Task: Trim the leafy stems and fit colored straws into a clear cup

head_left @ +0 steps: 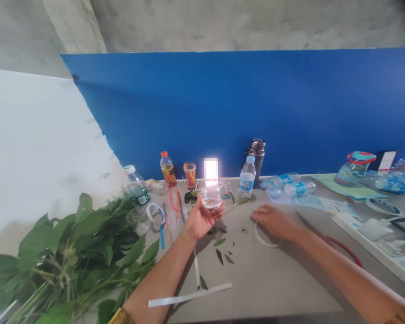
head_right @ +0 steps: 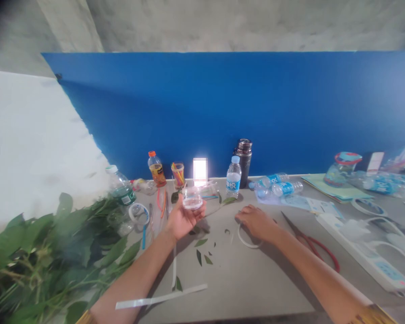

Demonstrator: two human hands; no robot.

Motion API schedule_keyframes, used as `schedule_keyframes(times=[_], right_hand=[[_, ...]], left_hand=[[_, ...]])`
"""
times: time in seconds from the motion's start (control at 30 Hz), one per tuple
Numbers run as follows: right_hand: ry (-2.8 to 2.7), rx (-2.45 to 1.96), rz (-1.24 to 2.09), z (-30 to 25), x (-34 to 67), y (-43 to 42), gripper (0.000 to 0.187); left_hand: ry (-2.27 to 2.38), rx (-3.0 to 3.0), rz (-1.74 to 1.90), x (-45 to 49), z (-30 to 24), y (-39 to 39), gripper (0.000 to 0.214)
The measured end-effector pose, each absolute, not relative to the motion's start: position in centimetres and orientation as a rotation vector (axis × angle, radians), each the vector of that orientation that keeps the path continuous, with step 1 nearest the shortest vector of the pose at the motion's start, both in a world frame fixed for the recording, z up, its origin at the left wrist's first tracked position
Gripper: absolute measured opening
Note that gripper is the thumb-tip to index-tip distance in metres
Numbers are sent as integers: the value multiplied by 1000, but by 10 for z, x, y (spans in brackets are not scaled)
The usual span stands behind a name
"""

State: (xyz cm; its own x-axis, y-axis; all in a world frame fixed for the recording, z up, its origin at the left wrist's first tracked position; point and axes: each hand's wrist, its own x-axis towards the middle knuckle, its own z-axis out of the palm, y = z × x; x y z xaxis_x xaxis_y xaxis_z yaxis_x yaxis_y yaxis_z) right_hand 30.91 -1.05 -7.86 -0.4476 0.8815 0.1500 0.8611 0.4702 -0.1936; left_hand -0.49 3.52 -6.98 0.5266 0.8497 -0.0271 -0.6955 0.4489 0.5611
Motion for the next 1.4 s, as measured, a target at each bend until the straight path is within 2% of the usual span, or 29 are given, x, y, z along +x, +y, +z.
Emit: schedule_keyframes(times=[0.1,0.2,0.37,0.5,0.63,0.77,0.93,1.07,1.23,1.4], right_hand=[[-2263,-1459,195,-66,289,-8,47],[-1909,-1375,460,-51,249,-4,56],[-1632,-1292,570,-32,181,1,30],[-1581,-1205,679,-27,157,8,43],[-1538,-1172,759,-32,149,16,49],[-1497,-1119,838,-37,149,18,42],[-1347,-904,1069,-41,157,15,49],[-1183,-797,1273,-49,160,16,50],[-1079,-730,1326,-55,159,17,46],[-1161,-693,1245,-54,156,13,46]], left_hand=[[361,556,975,-3,-68,34,61],[419,592,1021,1,-65,31,58],[439,652,1264,8,-60,28,44],[425,749,1363,8,-54,26,50],[484,841,1371,6,-52,22,52],[692,920,1376,2,-55,23,40],[776,888,1422,-2,-58,29,53],[803,1001,1391,-1,-58,27,50],[821,1181,1389,4,-56,21,51],[722,1104,1422,8,-57,19,53]])
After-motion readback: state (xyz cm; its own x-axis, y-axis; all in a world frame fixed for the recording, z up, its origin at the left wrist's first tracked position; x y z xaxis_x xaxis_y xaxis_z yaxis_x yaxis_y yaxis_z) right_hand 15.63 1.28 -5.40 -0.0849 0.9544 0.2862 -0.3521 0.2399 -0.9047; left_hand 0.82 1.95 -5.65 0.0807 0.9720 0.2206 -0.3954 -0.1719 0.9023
